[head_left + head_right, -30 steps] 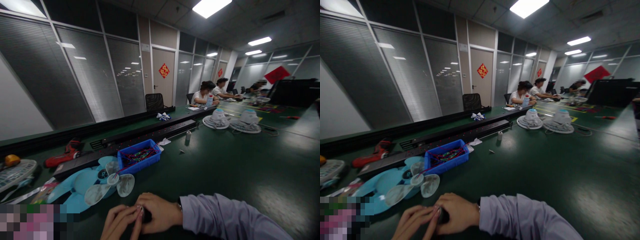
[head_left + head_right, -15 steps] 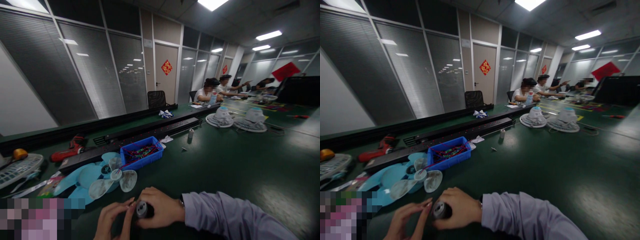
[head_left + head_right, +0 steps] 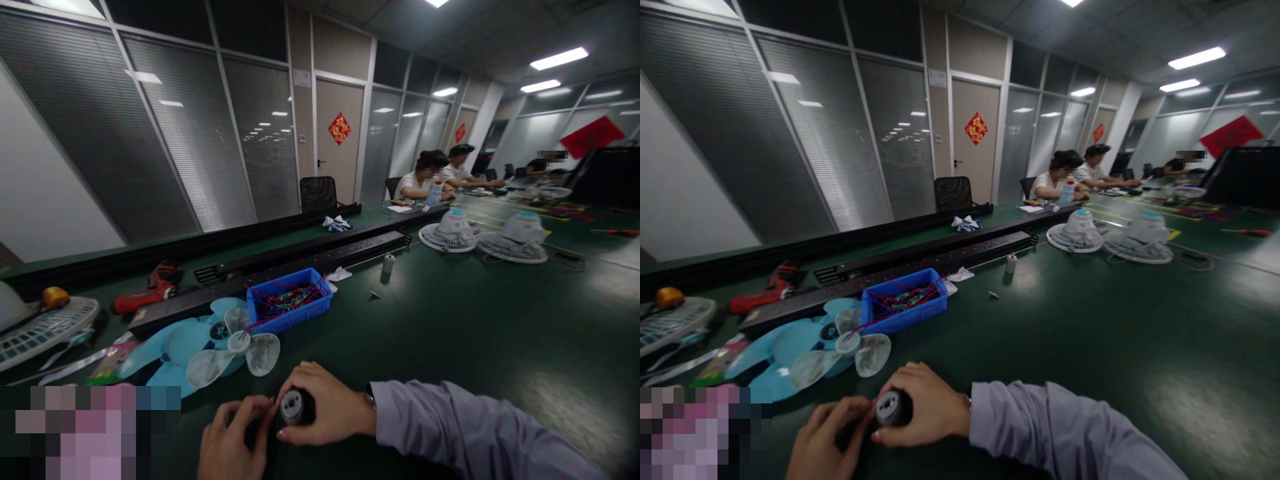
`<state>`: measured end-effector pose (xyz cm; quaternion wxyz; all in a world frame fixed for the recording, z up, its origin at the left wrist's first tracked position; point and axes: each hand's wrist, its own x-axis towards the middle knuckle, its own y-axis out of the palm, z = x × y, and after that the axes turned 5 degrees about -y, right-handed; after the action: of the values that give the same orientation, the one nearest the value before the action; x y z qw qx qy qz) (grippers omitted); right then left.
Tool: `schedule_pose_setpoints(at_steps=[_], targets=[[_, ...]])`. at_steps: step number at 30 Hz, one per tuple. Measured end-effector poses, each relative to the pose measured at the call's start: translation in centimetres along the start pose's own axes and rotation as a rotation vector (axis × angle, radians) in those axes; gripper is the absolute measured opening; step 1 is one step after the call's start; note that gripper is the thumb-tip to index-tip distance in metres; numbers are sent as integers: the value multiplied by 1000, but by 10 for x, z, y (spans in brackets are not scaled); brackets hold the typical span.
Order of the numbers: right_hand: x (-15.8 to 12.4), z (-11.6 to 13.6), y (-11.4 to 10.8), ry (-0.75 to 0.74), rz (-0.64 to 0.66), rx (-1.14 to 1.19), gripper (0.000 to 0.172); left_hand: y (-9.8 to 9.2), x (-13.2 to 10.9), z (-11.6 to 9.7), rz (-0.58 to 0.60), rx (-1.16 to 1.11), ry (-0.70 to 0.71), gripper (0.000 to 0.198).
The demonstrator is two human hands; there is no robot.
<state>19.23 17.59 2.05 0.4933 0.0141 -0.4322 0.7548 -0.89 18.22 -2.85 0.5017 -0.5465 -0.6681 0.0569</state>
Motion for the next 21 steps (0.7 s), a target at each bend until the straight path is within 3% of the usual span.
schedule_pose_setpoints(at_steps=[4, 7, 11, 15, 21], targets=[[-2, -2, 1, 92, -31, 7, 47, -8, 6, -8, -50, -40, 5, 29], [-3, -6, 5, 119, -36, 35, 46, -13, 11, -19, -158, -121, 109, 11], [-1, -10, 6, 122, -29, 60, 45, -11, 12, -41, -158, -252, 219, 14], [1, -10, 5, 123, -9, 64, 44, -4, 7, -56, -98, -328, 142, 18], [1, -10, 4, 131, 10, 35, 46, -3, 1, -50, -113, -437, 41, 31]])
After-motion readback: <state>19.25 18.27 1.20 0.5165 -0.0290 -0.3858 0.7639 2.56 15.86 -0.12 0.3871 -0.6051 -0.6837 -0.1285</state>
